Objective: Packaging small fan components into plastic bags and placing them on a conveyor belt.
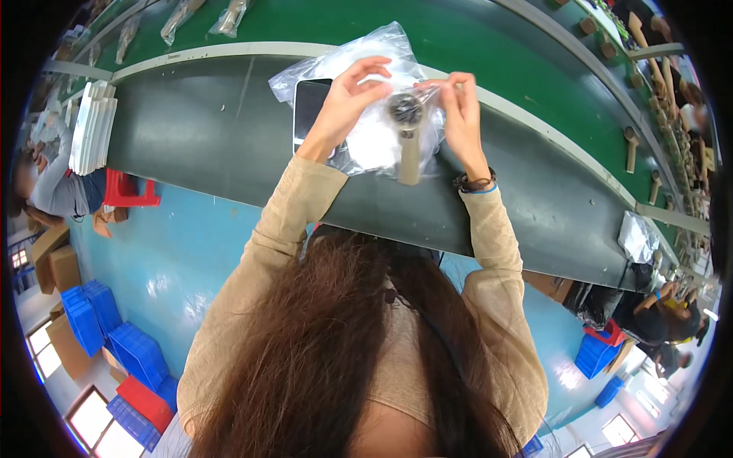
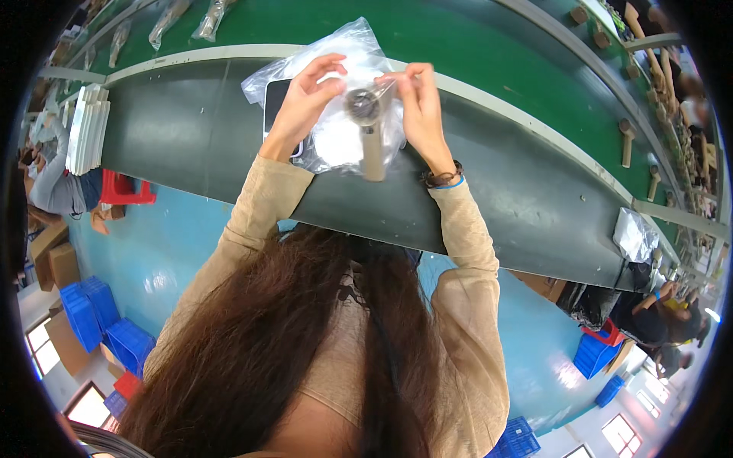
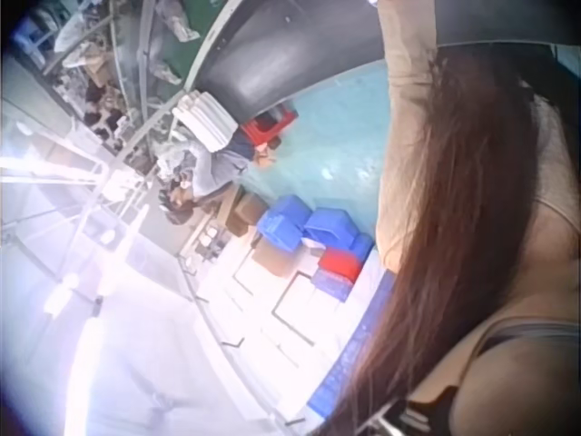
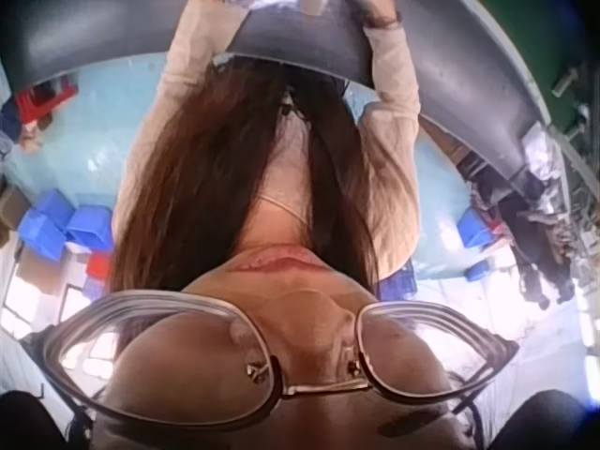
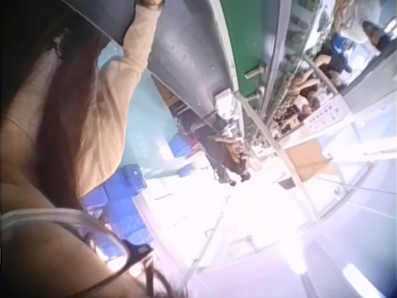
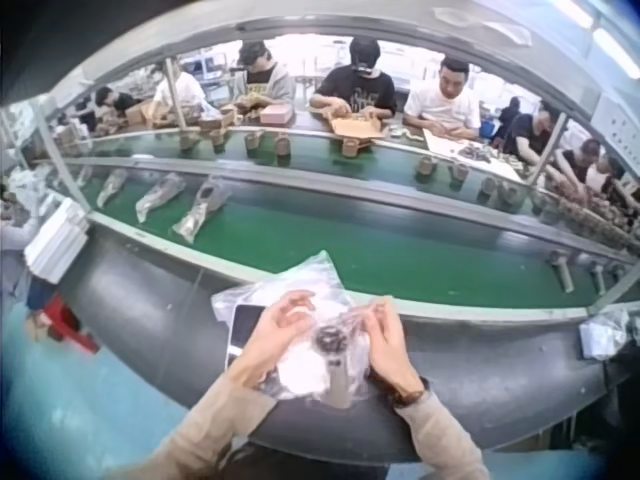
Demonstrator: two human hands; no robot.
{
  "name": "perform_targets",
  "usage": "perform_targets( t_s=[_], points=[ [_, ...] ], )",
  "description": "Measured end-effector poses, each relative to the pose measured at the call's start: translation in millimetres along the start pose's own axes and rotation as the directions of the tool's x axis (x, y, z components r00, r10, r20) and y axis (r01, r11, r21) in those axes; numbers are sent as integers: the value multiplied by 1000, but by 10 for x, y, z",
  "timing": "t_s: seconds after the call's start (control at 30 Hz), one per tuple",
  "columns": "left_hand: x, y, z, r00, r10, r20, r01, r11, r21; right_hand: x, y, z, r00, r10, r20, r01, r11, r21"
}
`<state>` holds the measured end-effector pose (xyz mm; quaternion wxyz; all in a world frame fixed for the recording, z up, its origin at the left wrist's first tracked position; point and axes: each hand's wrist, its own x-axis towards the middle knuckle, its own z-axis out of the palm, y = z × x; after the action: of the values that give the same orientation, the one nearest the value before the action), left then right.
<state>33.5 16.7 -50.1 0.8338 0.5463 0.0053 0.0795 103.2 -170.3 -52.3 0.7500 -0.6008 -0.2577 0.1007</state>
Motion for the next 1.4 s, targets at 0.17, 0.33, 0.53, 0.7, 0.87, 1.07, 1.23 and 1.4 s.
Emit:
perform_targets(
  t_s=[0.17, 0.33, 0.53, 0.7, 0.87, 1.07, 1.23, 1.4],
  points=[
    [-248, 22, 117, 972, 227, -58, -117, 683, 721, 411, 30, -371, 944, -147, -296, 96, 979, -180],
    [-576, -233, 327, 938, 89, 336, -344, 372, 862, 1374, 234, -1454, 837, -241, -491, -50, 860, -508],
    [-590, -456, 388, 940, 160, 303, -324, 128, 937, 2176, 842, -2038, 692, -242, -680, -320, 742, -589],
    [-534, -410, 339, 950, 144, 276, -297, 159, 941, 2139, 881, -2324, 733, -160, -662, -227, 859, -458],
    [-587, -325, 461, 973, 143, 182, -202, 141, 969, 1686, 423, -2672, 818, -137, -559, -257, 783, -567],
    [-555, -274, 509, 970, 128, 205, -219, 112, 969, 809, -345, -4459, 870, -321, -376, -482, -385, -787],
    [-545, -207, 579, 999, 47, -23, 13, 213, 977, 548, -520, -5368, 828, -354, -435, -559, -577, -595],
    [-450, -210, 509, 991, 3, -135, 125, 357, 926, 749, -508, -5947, 729, -169, -664, -611, -599, -518]
  ],
)
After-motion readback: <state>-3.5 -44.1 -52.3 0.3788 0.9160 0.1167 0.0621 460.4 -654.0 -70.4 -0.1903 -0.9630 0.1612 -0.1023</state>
